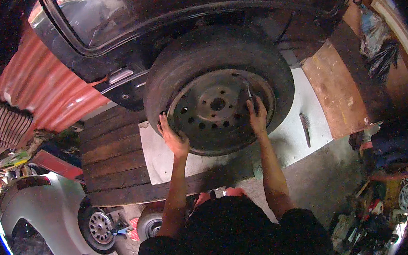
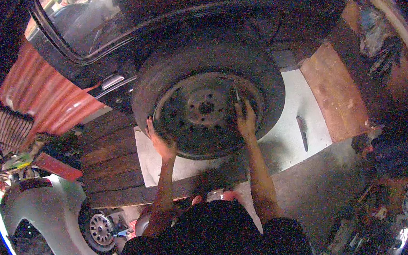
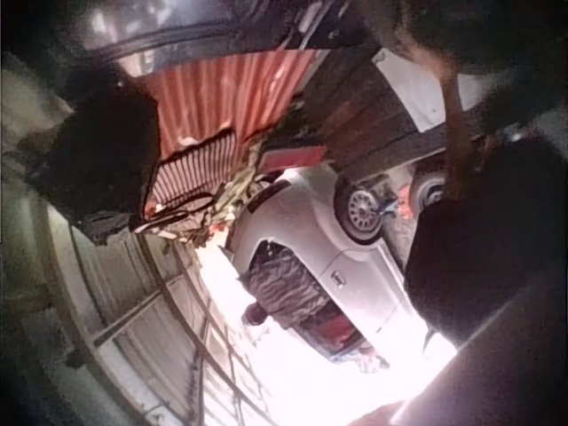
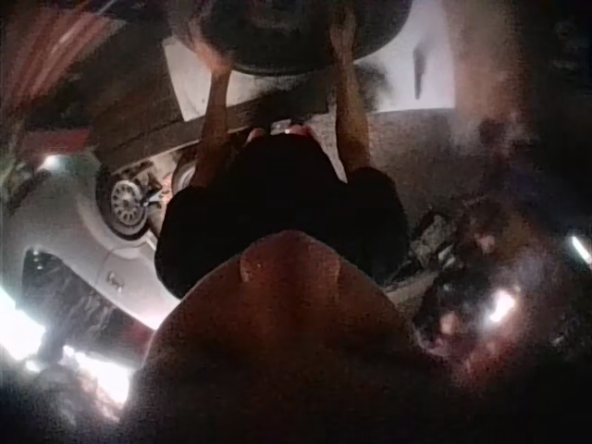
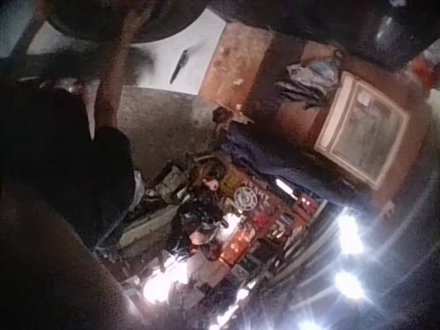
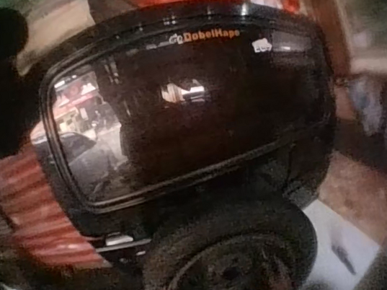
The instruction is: The person scrubs a car wheel with a brush and then uses a scraper to remove residue from the rim. The person works on the wheel while it is mounted on the vehicle.
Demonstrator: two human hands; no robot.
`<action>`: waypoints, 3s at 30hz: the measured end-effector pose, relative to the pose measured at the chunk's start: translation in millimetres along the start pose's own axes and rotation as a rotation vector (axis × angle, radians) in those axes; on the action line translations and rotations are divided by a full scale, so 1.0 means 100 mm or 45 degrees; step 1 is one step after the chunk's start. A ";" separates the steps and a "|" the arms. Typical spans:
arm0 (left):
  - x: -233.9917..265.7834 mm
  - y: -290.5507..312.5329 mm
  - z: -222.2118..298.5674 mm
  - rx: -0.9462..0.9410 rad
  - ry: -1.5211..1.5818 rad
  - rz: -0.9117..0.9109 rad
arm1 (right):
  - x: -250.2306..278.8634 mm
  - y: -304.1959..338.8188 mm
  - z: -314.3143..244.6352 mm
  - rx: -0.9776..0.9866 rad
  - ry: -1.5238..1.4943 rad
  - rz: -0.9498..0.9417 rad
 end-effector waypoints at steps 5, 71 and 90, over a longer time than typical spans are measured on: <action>-0.07 -0.05 0.10 -0.025 -0.010 -0.003 | -0.39 -0.09 0.11 0.023 -0.054 0.030; -1.64 -0.17 0.49 -0.422 -0.291 -0.854 | -0.16 0.40 0.04 -0.204 0.402 -0.004; -1.61 -0.24 0.64 -0.405 -0.195 -1.033 | -0.28 0.19 0.52 -0.344 0.556 0.052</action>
Point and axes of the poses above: each hand's wrist, its own y-axis away from the middle knuckle, its own x-axis out of the back of the hand, z = x × y, the point moved 9 cm from there along -y, towards the middle knuckle, and after that the axes turned 6 degrees about -z, right-handed, at the moved point
